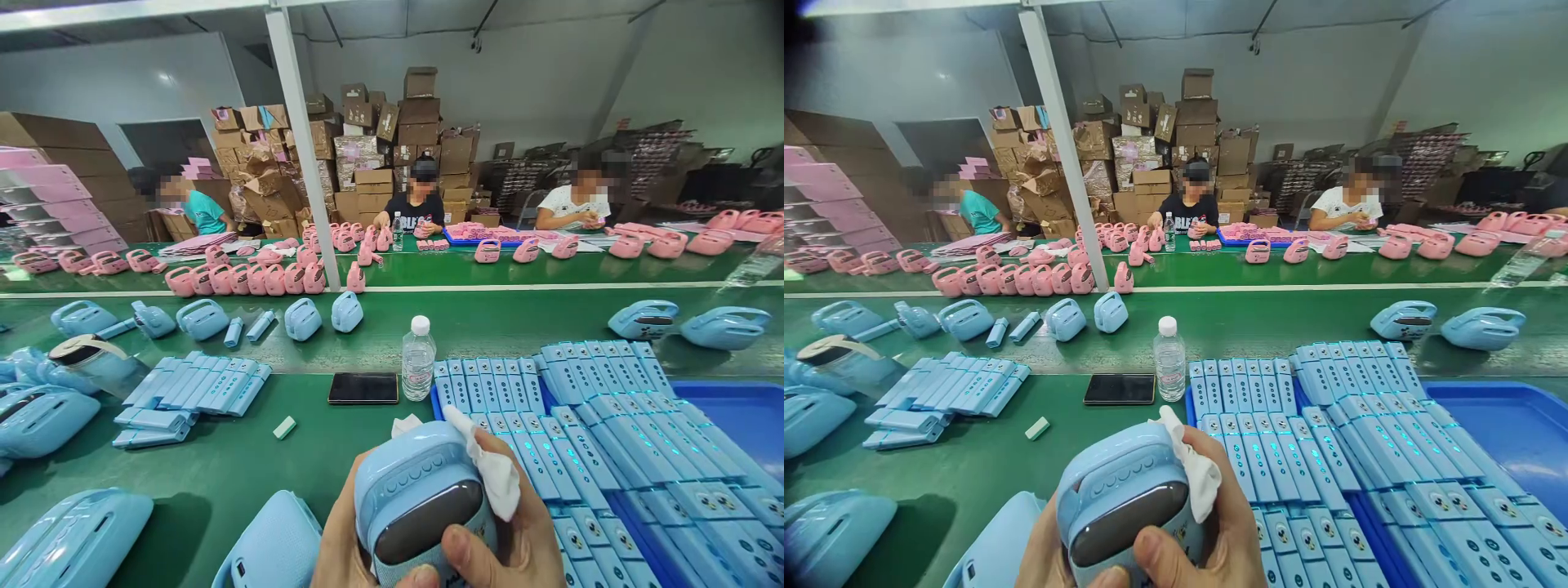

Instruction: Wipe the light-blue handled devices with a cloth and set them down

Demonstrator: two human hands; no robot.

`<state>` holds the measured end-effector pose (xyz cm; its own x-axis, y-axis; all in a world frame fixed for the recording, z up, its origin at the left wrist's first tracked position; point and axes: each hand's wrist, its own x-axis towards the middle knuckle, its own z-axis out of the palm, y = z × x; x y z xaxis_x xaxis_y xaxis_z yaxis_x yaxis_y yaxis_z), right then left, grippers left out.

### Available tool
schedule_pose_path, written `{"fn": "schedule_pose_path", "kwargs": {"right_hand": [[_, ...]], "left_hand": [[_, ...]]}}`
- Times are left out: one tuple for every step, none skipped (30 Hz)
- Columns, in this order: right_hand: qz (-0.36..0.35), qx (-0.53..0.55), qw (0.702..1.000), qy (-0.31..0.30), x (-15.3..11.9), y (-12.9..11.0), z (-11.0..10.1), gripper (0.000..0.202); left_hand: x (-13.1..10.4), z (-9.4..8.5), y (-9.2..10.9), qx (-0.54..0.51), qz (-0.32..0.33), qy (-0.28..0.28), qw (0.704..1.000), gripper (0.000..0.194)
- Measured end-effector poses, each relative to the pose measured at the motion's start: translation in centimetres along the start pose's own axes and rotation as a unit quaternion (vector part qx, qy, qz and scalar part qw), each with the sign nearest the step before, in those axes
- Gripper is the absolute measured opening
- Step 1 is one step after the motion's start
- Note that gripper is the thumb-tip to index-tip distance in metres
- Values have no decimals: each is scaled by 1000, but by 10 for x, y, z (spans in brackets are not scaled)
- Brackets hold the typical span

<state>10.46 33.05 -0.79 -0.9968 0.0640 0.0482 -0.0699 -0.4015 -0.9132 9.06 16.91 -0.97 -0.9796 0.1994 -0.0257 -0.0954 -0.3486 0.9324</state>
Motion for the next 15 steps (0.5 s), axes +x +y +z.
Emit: {"fn": "schedule_pose_path", "kwargs": {"right_hand": [[-14,-26,1000,0,3,3,-2,78],[-23,-55,998,-1,7,6,-4,77],[-34,-91,995,-1,11,9,-5,73],[-53,-133,990,4,14,11,-6,66],[-83,-182,980,15,17,14,-7,57],[-123,-238,963,34,20,16,-7,50],[-173,-299,936,60,23,19,-9,46],[-227,-364,899,87,25,21,-11,45],[-273,-428,854,114,26,24,-13,45],[-304,-482,811,133,26,26,-15,45],[-320,-522,778,141,26,28,-18,44],[-329,-545,759,140,24,29,-19,43],[-334,-552,753,133,22,31,-19,42],[-346,-547,753,119,19,31,-18,39],[-368,-534,755,98,16,32,-15,38]], "left_hand": [[1,-1,-2,6,-8,21,1000,94],[3,-1,-4,11,-13,34,999,93],[5,-1,-5,14,-10,37,999,90],[9,0,-4,16,0,34,999,87],[13,1,-3,15,14,27,999,83],[16,4,-1,14,29,22,999,80],[20,7,0,14,46,21,999,78],[23,10,2,13,63,26,998,77],[25,12,3,16,77,35,996,76],[27,14,4,22,89,44,995,74],[28,16,3,31,98,50,993,73],[28,16,3,43,101,50,993,74],[27,15,2,68,100,49,991,75],[27,13,1,102,97,47,989,75],[26,11,1,138,96,45,985,73]]}}
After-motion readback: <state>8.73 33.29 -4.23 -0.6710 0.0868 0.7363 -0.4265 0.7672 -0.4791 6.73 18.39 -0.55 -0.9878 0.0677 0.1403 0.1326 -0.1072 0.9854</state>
